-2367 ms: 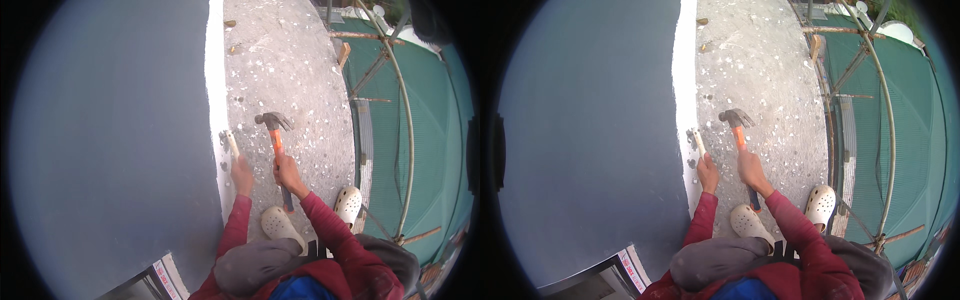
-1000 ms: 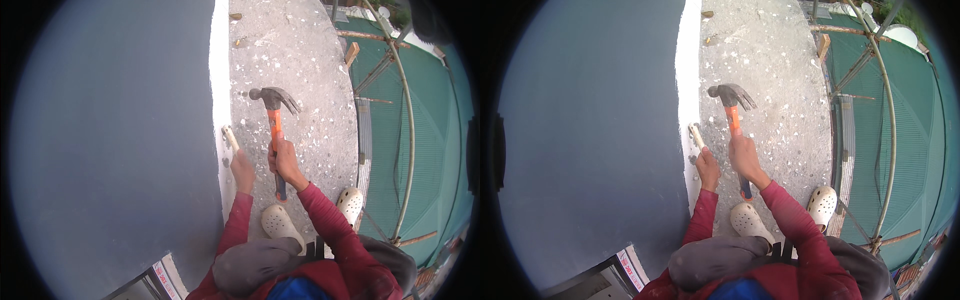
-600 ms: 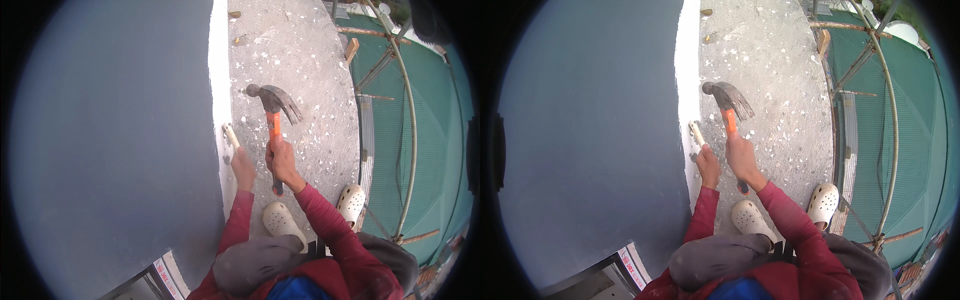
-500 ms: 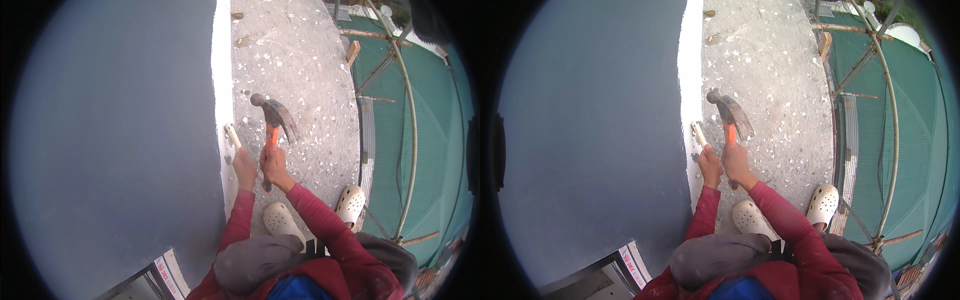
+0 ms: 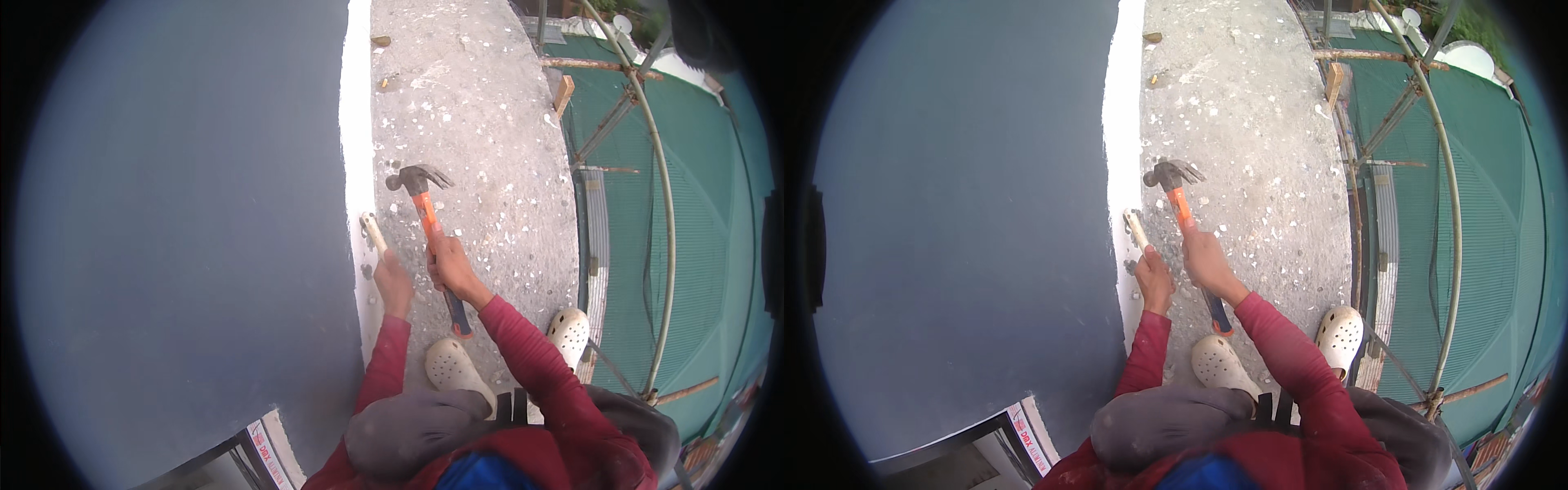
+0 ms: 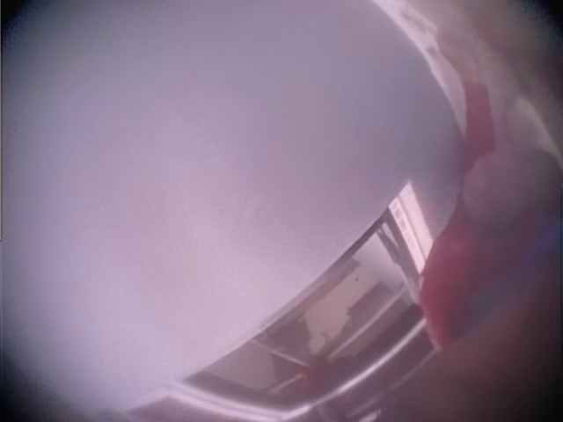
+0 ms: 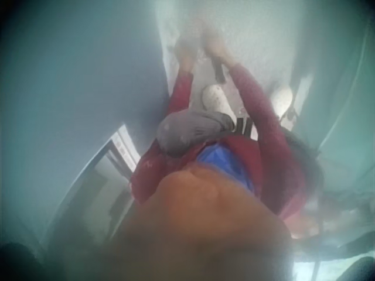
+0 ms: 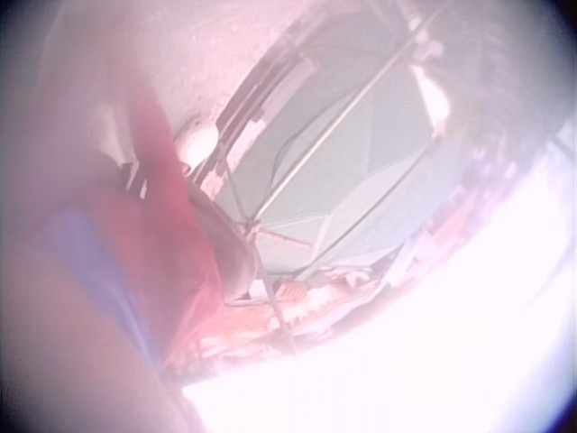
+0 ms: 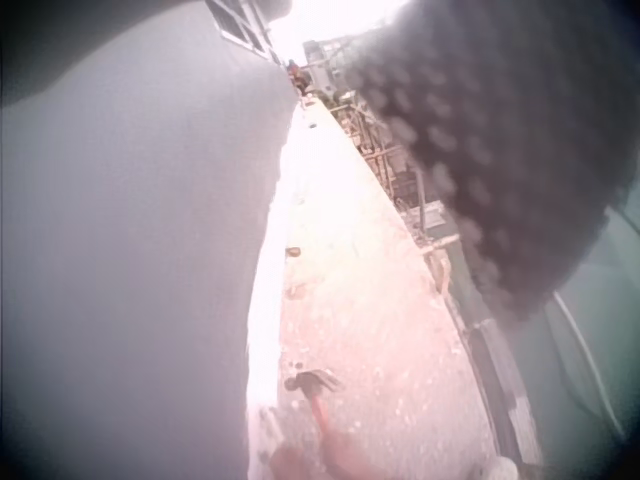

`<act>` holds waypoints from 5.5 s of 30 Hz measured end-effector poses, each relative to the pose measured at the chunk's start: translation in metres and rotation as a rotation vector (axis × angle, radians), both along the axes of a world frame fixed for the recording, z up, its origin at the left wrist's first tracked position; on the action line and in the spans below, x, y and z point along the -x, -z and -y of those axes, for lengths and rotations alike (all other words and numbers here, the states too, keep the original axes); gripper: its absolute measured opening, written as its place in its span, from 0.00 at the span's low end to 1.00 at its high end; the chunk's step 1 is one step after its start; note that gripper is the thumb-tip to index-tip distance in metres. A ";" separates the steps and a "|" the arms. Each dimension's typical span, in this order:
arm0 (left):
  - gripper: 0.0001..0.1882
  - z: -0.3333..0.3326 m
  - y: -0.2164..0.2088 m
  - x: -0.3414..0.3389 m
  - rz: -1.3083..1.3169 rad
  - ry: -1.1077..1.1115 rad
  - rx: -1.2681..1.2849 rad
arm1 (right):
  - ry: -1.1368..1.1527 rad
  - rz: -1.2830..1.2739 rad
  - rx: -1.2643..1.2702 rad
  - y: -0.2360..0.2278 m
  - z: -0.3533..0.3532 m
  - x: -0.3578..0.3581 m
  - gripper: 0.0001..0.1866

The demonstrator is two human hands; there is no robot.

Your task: The person uses a hammer and chisel to chip away at a concrete ledge, repeatedly striking the chisel to remove small pieces of material. The person works along the edge of the ledge, gradually clearing debris.

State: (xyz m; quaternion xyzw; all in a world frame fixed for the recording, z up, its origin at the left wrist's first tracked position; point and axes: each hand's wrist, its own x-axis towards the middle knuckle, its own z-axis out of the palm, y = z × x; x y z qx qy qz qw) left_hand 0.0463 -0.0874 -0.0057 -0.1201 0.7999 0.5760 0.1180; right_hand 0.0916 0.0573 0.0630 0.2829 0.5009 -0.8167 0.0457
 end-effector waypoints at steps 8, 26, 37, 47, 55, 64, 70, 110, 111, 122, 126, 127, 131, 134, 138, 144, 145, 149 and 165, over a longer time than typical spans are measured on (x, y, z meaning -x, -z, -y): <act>0.23 0.001 -0.001 0.001 -0.019 0.061 0.039 | -0.299 -0.059 -0.210 -0.004 -0.002 0.004 0.40; 0.26 -0.012 -0.032 -0.003 0.108 -0.055 0.015 | 0.090 -0.253 -0.181 -0.002 0.001 0.001 0.39; 0.25 0.005 -0.016 0.000 0.031 0.001 0.000 | -0.173 0.069 -0.397 0.066 0.030 -0.037 0.41; 0.26 -0.013 -0.036 0.001 0.265 -0.097 -0.299 | -0.786 0.154 -1.024 -0.049 -0.107 0.050 0.42; 0.28 0.006 0.001 -0.015 -0.286 0.107 0.307 | -0.947 0.413 -1.040 -0.084 -0.138 0.007 0.41; 0.25 0.035 -0.028 -0.080 0.230 0.248 0.085 | -0.546 0.086 -0.899 0.021 -0.082 -0.017 0.25; 0.21 0.063 -0.098 -0.050 0.420 0.302 0.172 | -0.520 -0.062 -1.061 0.064 -0.074 0.007 0.15; 0.23 0.005 -0.050 0.000 0.084 0.320 0.810 | -0.563 -0.048 -0.904 0.060 -0.100 -0.003 0.15; 0.24 0.005 -0.047 -0.001 0.087 0.305 0.850 | -0.544 -0.084 -0.809 0.054 -0.102 -0.004 0.14; 0.27 -0.006 -0.047 0.006 0.135 0.144 0.746 | -0.282 -0.122 -0.241 0.027 -0.068 0.005 0.27; 0.28 -0.011 -0.041 0.004 0.005 0.106 0.615 | -0.141 -0.324 -0.207 0.015 -0.058 0.008 0.32; 0.28 -0.012 -0.041 0.005 0.034 0.080 0.571 | -0.117 -0.389 -0.211 0.012 -0.057 0.009 0.33; 0.28 -0.017 -0.047 0.010 0.138 0.030 0.473 | -0.206 -0.264 -0.273 0.018 -0.037 0.037 0.35; 0.28 -0.019 -0.050 0.011 0.164 0.027 0.502 | -0.345 0.076 0.013 0.029 -0.045 0.038 0.35; 0.26 -0.018 -0.044 0.009 0.047 0.020 0.454 | -0.109 -0.215 -0.002 0.030 -0.042 0.031 0.35; 0.24 -0.015 -0.035 0.013 0.160 -0.020 0.351 | -0.376 -0.011 0.009 0.027 -0.043 0.046 0.35; 0.24 -0.016 -0.034 0.014 0.158 -0.023 0.344 | -0.330 0.027 0.079 0.028 -0.046 0.047 0.35; 0.24 -0.018 -0.036 0.012 0.156 -0.051 0.282 | -0.135 -0.169 0.061 0.028 -0.049 0.042 0.35; 0.24 -0.024 -0.038 0.011 0.188 -0.090 0.197 | -0.492 0.001 0.120 0.022 -0.048 0.051 0.35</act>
